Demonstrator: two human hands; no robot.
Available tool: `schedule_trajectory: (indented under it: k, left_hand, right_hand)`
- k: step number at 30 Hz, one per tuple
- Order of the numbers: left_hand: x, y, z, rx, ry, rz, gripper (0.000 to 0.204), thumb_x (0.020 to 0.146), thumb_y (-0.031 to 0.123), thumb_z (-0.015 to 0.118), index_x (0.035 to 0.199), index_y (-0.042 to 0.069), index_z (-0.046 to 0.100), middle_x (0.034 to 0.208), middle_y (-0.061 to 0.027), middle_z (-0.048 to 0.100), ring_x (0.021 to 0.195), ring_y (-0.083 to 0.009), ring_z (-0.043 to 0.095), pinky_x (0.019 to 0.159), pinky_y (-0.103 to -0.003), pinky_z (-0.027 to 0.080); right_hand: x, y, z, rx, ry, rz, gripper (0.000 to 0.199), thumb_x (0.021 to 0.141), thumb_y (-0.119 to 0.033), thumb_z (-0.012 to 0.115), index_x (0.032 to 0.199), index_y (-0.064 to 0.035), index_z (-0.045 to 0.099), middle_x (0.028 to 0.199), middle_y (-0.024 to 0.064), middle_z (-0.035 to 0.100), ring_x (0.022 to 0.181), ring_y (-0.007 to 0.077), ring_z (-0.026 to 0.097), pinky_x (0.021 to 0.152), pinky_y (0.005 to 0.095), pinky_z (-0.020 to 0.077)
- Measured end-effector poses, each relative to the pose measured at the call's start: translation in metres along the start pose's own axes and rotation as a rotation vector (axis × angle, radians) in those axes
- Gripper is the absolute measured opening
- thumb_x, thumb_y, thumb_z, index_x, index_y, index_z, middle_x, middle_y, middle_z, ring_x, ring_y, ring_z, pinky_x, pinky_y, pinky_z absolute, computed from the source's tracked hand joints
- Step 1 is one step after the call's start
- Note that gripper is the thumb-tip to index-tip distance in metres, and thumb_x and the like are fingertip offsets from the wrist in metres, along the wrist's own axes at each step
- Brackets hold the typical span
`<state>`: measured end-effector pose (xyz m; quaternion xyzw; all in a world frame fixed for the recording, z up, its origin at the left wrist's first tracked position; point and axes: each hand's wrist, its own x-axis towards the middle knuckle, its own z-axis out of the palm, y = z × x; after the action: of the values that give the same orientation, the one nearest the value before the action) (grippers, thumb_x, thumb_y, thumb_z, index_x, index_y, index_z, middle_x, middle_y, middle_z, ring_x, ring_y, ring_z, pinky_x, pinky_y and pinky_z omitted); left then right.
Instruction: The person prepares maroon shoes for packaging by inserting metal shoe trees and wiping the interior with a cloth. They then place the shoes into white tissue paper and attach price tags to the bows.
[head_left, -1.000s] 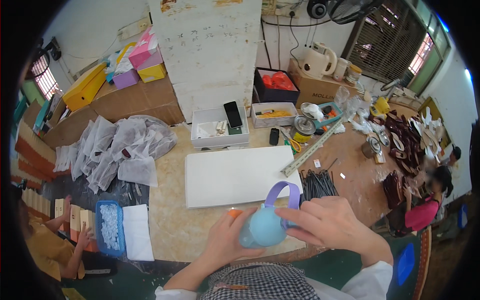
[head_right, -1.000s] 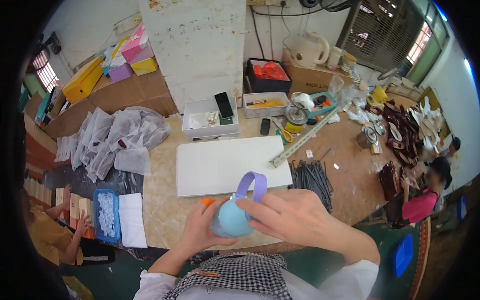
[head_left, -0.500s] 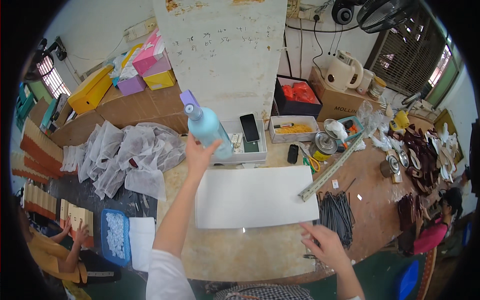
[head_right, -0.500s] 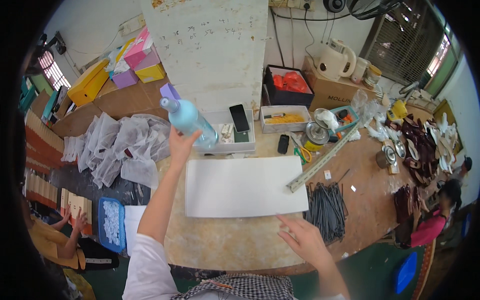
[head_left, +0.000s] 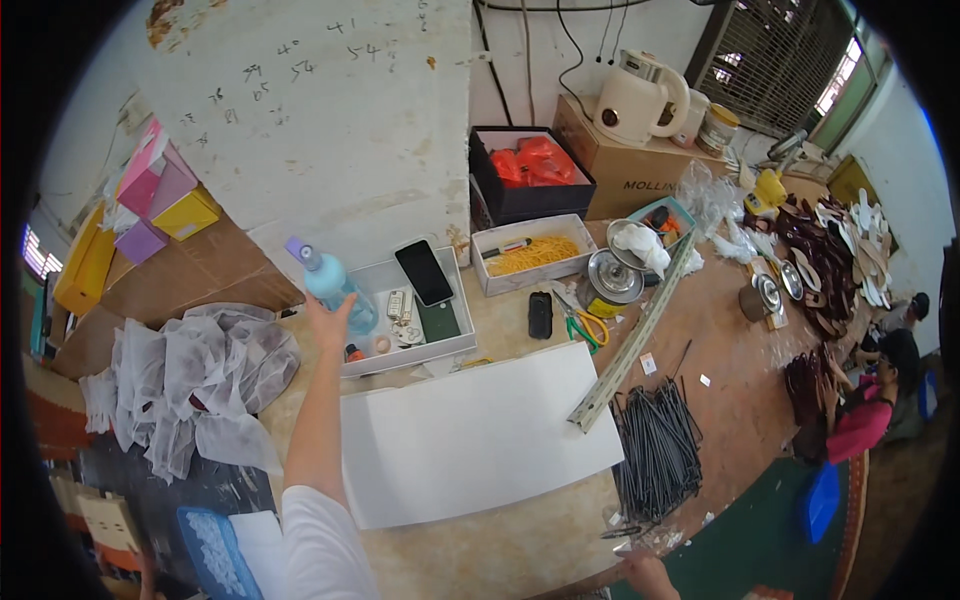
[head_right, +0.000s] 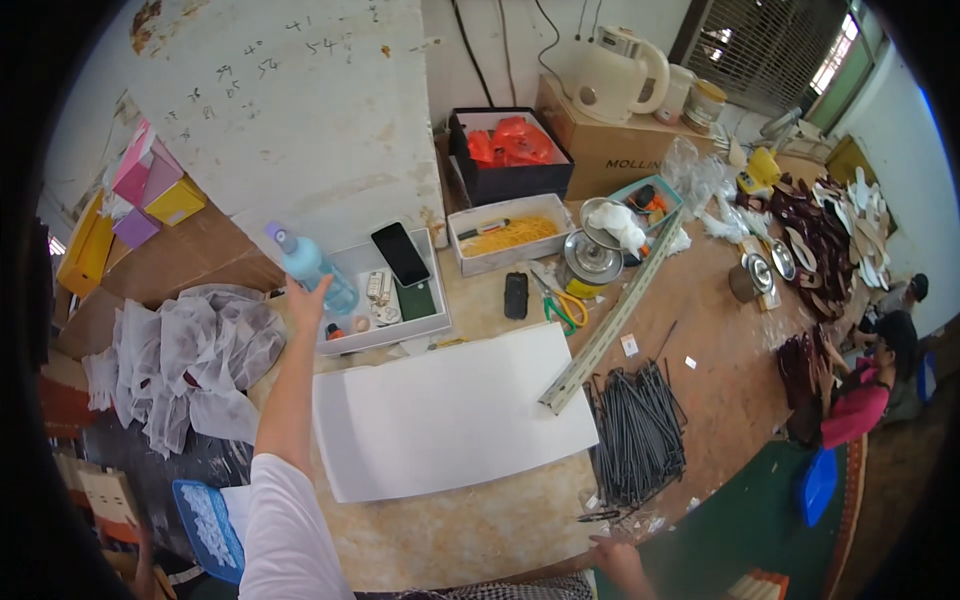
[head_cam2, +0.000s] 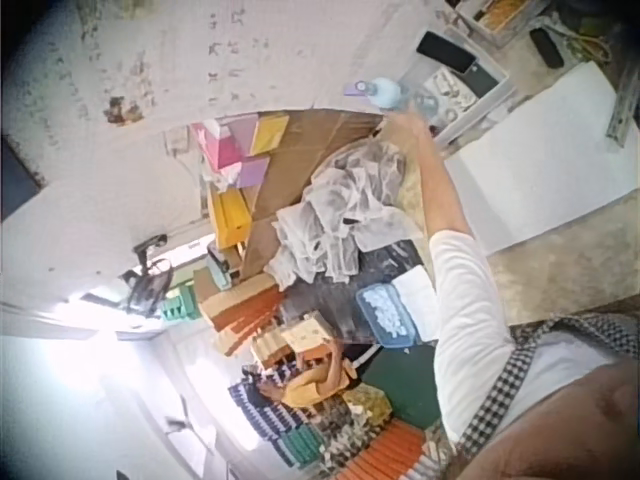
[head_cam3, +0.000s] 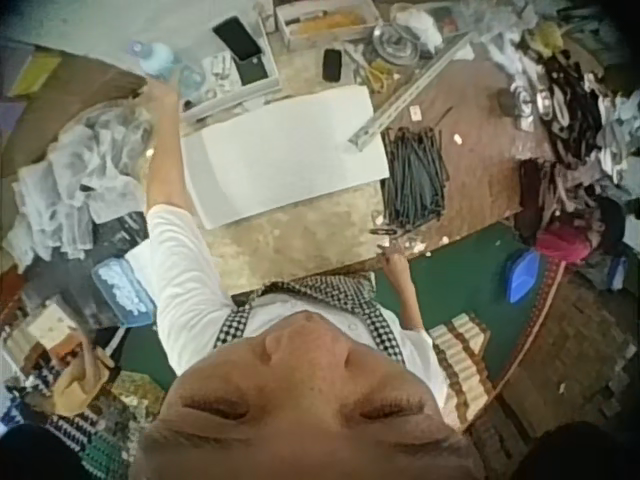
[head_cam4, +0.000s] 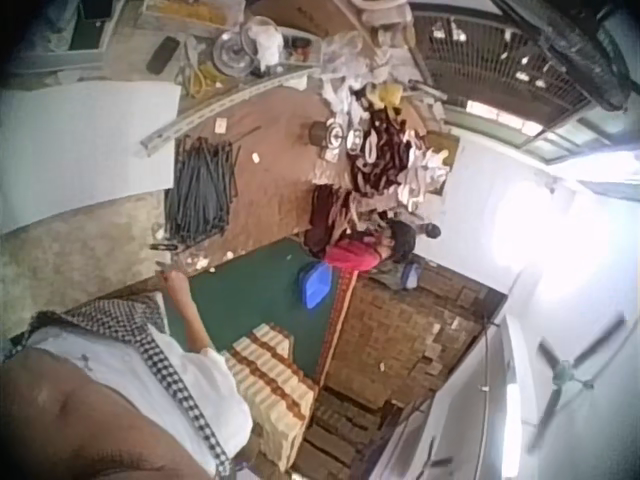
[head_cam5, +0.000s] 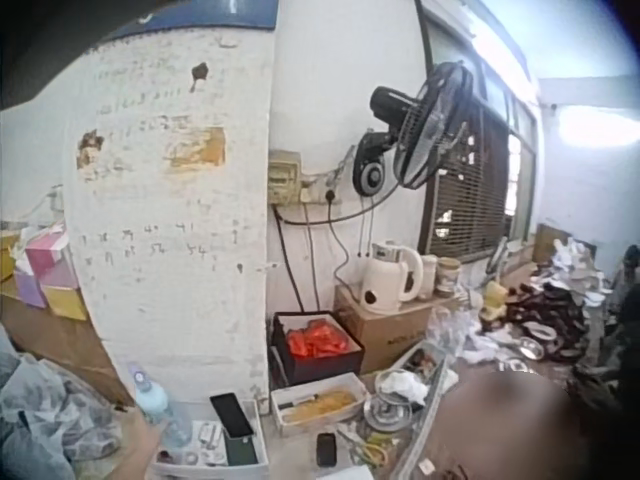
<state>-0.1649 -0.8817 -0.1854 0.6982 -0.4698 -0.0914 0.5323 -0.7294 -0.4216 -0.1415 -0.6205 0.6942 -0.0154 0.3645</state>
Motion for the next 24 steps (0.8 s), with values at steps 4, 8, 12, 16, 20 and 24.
schedule_trajectory:
  k: [4,8,12,16,20,24]
  left_hand:
    - [-0.007,-0.002,-0.012,0.191,-0.066,0.044,0.076,0.072,0.025,0.079,0.133,0.000,0.042,0.124,-0.0195,0.054,0.113,-0.0308,0.053,0.097,-0.038,0.041]
    - [-0.110,0.028,-0.030,-0.160,-0.250,0.095,0.036,0.088,0.011,0.063,0.123,0.006,0.057,0.111,-0.0083,0.055,0.097,-0.0155,0.054,0.075,-0.026,0.049]
    - [-0.233,0.133,-0.058,-0.164,-0.640,0.162,0.009,0.088,0.011,0.061,0.089,0.004,0.066,0.081,-0.0030,0.061,0.067,-0.0115,0.053,0.057,-0.025,0.042]
    - [-0.325,0.143,-0.059,-0.142,-0.913,0.250,0.011,0.087,0.011,0.062,0.082,0.003,0.068,0.070,-0.0068,0.063,0.063,-0.0117,0.056,0.055,-0.026,0.043]
    - [-0.407,0.181,-0.053,-0.071,-1.170,0.340,0.015,0.084,0.014,0.064,0.077,0.001,0.068,0.064,-0.0096,0.060,0.056,-0.0123,0.055,0.053,-0.028,0.043]
    - [-0.467,0.172,-0.069,0.103,-1.344,0.023,0.027,0.084,0.025,0.063,0.071,0.001,0.067,0.062,-0.0152,0.061,0.055,-0.0257,0.060,0.054,-0.036,0.044]
  right_hand:
    - [0.008,-0.011,0.016,0.109,-0.140,0.096,0.032,0.084,-0.023,0.060,0.113,-0.0108,0.066,0.077,0.0162,0.066,0.070,0.0308,0.065,0.065,0.0398,0.0505]
    - [-0.017,0.032,0.048,0.220,-0.061,0.167,0.035,0.085,-0.030,0.057,0.114,-0.0124,0.064,0.084,0.0135,0.069,0.076,0.0316,0.066,0.071,0.0400,0.0527]
    - [-0.083,0.081,0.091,0.240,-0.049,0.305,0.035,0.086,-0.032,0.057,0.113,-0.0116,0.065,0.093,0.0135,0.069,0.083,0.0302,0.066,0.075,0.0385,0.0526]
    - [-0.135,0.105,0.082,0.477,-0.108,0.459,0.035,0.088,-0.029,0.058,0.116,-0.0093,0.064,0.095,0.0087,0.070,0.080,0.0207,0.067,0.073,0.0329,0.0535]
    - [-0.139,0.174,0.048,0.822,0.051,0.584,0.036,0.092,-0.026,0.054,0.123,-0.0082,0.060,0.096,0.0039,0.069,0.075,0.0115,0.063,0.068,0.0276,0.0533]
    - [-0.106,0.238,0.012,1.151,0.236,0.648,0.036,0.094,-0.026,0.053,0.125,-0.0089,0.058,0.097,0.0032,0.068,0.073,0.0100,0.061,0.066,0.0267,0.0525]
